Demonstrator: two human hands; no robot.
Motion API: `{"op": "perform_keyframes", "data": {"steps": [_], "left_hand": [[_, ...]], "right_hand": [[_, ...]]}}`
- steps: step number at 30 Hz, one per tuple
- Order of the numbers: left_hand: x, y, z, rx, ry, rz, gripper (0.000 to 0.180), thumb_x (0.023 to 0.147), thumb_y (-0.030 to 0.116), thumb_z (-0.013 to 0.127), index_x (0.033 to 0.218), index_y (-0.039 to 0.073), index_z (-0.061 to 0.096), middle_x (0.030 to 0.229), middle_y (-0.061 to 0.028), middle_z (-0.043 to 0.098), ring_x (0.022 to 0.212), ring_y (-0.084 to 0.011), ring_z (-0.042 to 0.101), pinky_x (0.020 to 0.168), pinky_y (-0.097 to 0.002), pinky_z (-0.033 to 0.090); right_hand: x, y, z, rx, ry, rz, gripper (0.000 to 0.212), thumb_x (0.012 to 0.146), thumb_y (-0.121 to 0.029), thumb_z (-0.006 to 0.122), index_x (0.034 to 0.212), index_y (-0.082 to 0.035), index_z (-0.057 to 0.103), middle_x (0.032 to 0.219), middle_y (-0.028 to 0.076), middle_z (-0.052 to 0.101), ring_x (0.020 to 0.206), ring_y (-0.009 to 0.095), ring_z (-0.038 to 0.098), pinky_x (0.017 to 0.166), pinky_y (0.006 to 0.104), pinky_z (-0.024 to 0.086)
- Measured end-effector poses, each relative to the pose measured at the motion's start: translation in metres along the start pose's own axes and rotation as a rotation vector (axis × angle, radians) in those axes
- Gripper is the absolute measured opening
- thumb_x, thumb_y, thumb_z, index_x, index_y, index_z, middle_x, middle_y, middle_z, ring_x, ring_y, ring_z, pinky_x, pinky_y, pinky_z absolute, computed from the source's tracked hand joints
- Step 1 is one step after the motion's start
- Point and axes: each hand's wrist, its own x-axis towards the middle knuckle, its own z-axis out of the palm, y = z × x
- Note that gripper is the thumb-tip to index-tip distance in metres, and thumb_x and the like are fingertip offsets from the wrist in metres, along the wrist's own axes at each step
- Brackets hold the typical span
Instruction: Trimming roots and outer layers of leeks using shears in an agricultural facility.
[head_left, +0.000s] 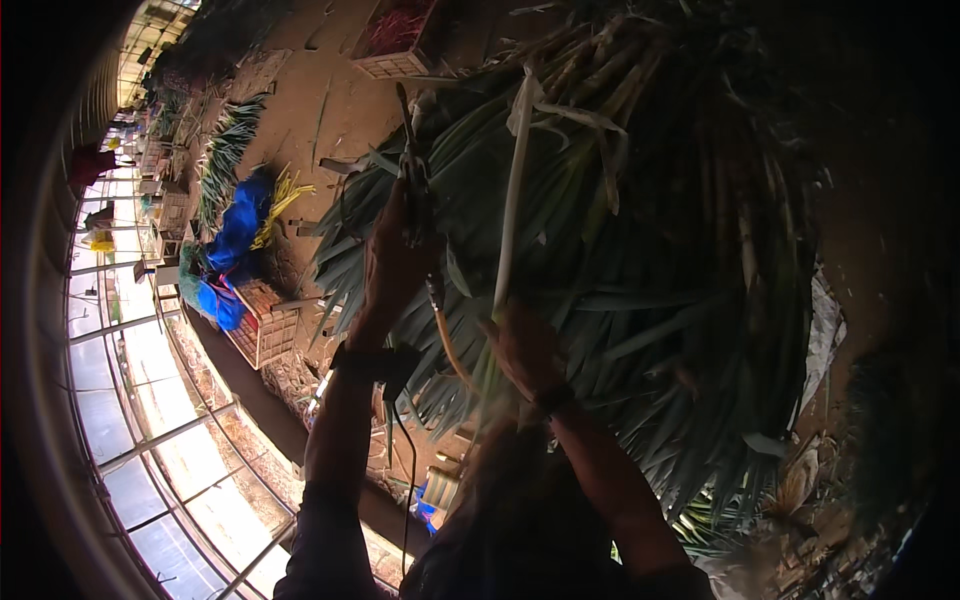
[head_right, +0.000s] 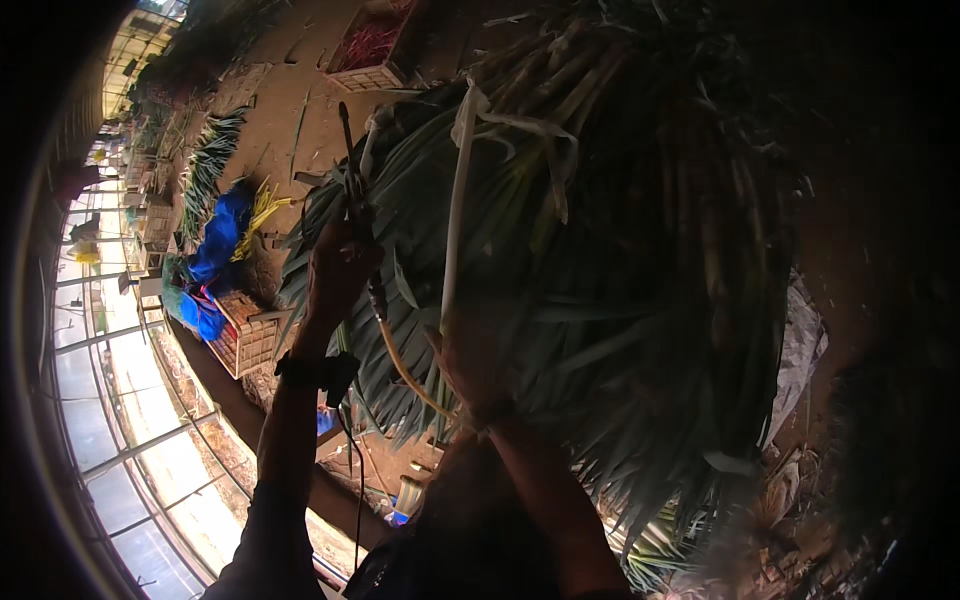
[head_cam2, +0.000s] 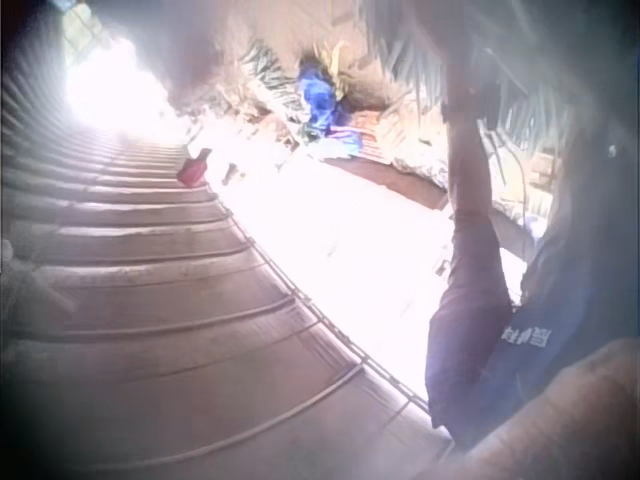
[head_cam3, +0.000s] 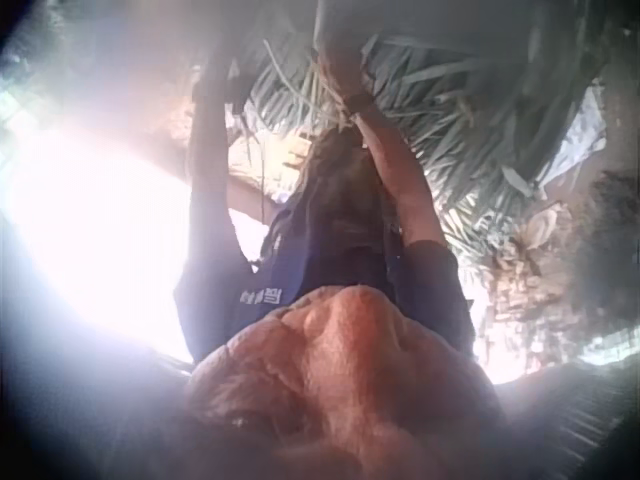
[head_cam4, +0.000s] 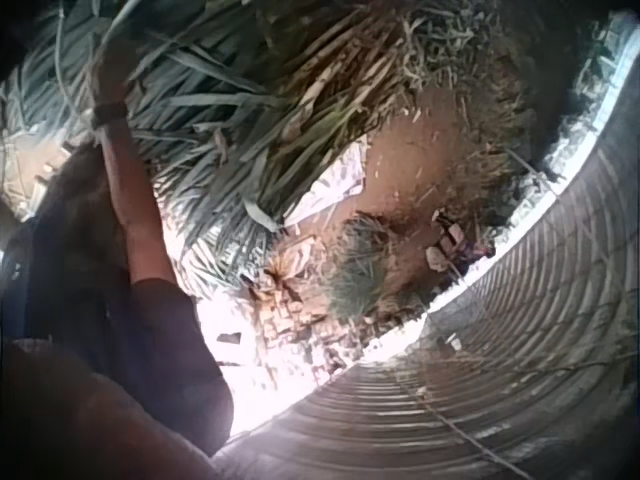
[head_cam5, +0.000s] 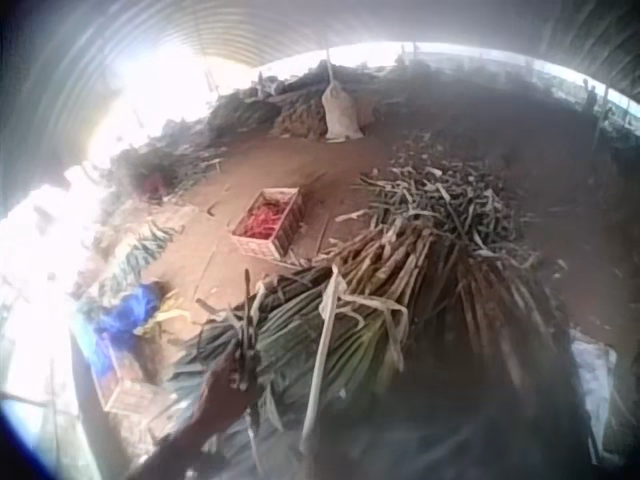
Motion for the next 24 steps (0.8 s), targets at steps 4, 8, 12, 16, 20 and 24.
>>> {"op": "perform_keyframes", "data": {"steps": [4,8,12,16,20,24], "left_hand": [[-0.033,0.019,-0.068,-0.219,-0.253,0.273,0.087,0.077,-0.004,0.075,0.154,0.008,0.038,0.123,-0.0046,0.067,0.1,-0.0123,0.066,0.09,-0.034,0.054],[-0.076,0.026,-0.164,-0.415,-0.612,-0.065,0.095,0.066,0.001,0.077,0.153,0.001,0.039,0.131,-0.0118,0.064,0.113,-0.017,0.062,0.096,-0.0328,0.05],[-0.135,0.046,-0.165,-0.615,-0.61,-0.305,0.082,0.069,0.015,0.074,0.143,-0.01,0.047,0.11,-0.0135,0.067,0.096,-0.0201,0.065,0.085,-0.0345,0.052],[-0.188,0.044,-0.114,-0.901,-0.536,-0.312,0.087,0.077,0.036,0.076,0.14,-0.015,0.046,0.122,-0.017,0.065,0.106,-0.0217,0.063,0.091,-0.0349,0.05],[-0.209,0.037,-0.046,-0.854,-0.391,-0.404,0.059,0.09,0.02,0.067,0.139,-0.008,0.051,0.12,-0.0133,0.065,0.103,-0.019,0.062,0.092,-0.0337,0.049],[-0.22,0.037,0.029,-0.684,-0.395,-0.381,0.053,0.091,0.01,0.069,0.14,-0.004,0.053,0.12,-0.0108,0.067,0.105,-0.0183,0.064,0.091,-0.0336,0.052]], "right_hand": [[0.002,0.004,0.02,0.094,0.165,-0.037,0.038,0.09,-0.033,0.073,0.104,-0.002,0.058,0.082,0.017,0.066,0.072,0.037,0.065,0.061,0.0457,0.051],[0.015,-0.055,0.002,0.582,0.083,-0.012,0.048,0.088,-0.023,0.072,0.122,0.0,0.048,0.075,0.014,0.065,0.061,0.035,0.064,0.056,0.0459,0.052],[0.074,-0.086,0.011,0.486,0.128,0.159,0.039,0.087,-0.018,0.065,0.117,0.005,0.055,0.066,0.014,0.061,0.06,0.033,0.064,0.05,0.0445,0.05],[0.083,-0.06,0.027,0.828,-0.329,0.264,0.045,0.092,-0.027,0.068,0.124,0.002,0.056,0.075,0.012,0.064,0.069,0.026,0.066,0.057,0.0396,0.051],[0.001,-0.017,-0.021,1.538,-0.369,0.703,0.052,0.098,-0.04,0.064,0.13,0.0,0.055,0.097,0.009,0.068,0.079,0.02,0.066,0.067,0.0334,0.053],[-0.079,0.01,-0.083,1.811,-0.202,0.782,0.053,0.098,-0.039,0.064,0.135,-0.003,0.052,0.118,0.01,0.063,0.094,0.017,0.064,0.078,0.0291,0.053]]}}
